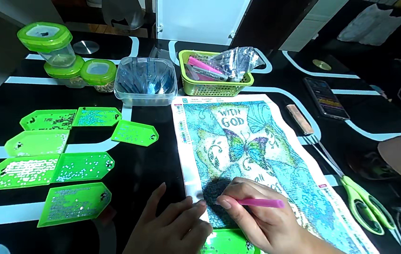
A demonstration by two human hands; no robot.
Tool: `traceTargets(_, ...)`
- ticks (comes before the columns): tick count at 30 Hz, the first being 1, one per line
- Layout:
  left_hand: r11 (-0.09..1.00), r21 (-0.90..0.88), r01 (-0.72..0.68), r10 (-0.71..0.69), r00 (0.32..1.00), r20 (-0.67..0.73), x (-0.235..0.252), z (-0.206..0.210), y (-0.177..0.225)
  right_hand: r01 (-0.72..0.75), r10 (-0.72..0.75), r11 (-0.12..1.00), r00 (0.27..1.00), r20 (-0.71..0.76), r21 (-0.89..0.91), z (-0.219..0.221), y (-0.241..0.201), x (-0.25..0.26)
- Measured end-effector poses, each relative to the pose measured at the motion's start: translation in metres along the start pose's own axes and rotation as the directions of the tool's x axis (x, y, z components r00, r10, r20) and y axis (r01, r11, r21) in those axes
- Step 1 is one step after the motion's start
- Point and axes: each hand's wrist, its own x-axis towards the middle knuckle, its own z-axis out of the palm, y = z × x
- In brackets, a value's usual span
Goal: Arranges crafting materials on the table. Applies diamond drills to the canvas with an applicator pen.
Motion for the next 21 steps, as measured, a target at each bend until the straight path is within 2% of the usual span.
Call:
traceTargets(6,1.0,0.003,-0.001,0.001,1.0,-0.006,0.0,0.0008,-0.0003,-0.051,0.053,0.994,0.999,-0.009,0.092,0.0,0.0028,-0.0019)
traceTargets(12,1.0,0.015,-0.013,0.013,1.0,-0.008,0.0,0.0012,-0.0004,-0.001,0.001,1.0,1.0,-0.006,-0.004,-0.0002,-0.0011,-0.0006)
traceTargets(21,1.0,0.009,-0.015,0.015,1.0,-0.014,-0.0001,0.0011,-0.0006,-0.006,0.006,1.0,1.0,0.001,-0.006,-0.0007,-0.0013,-0.0002)
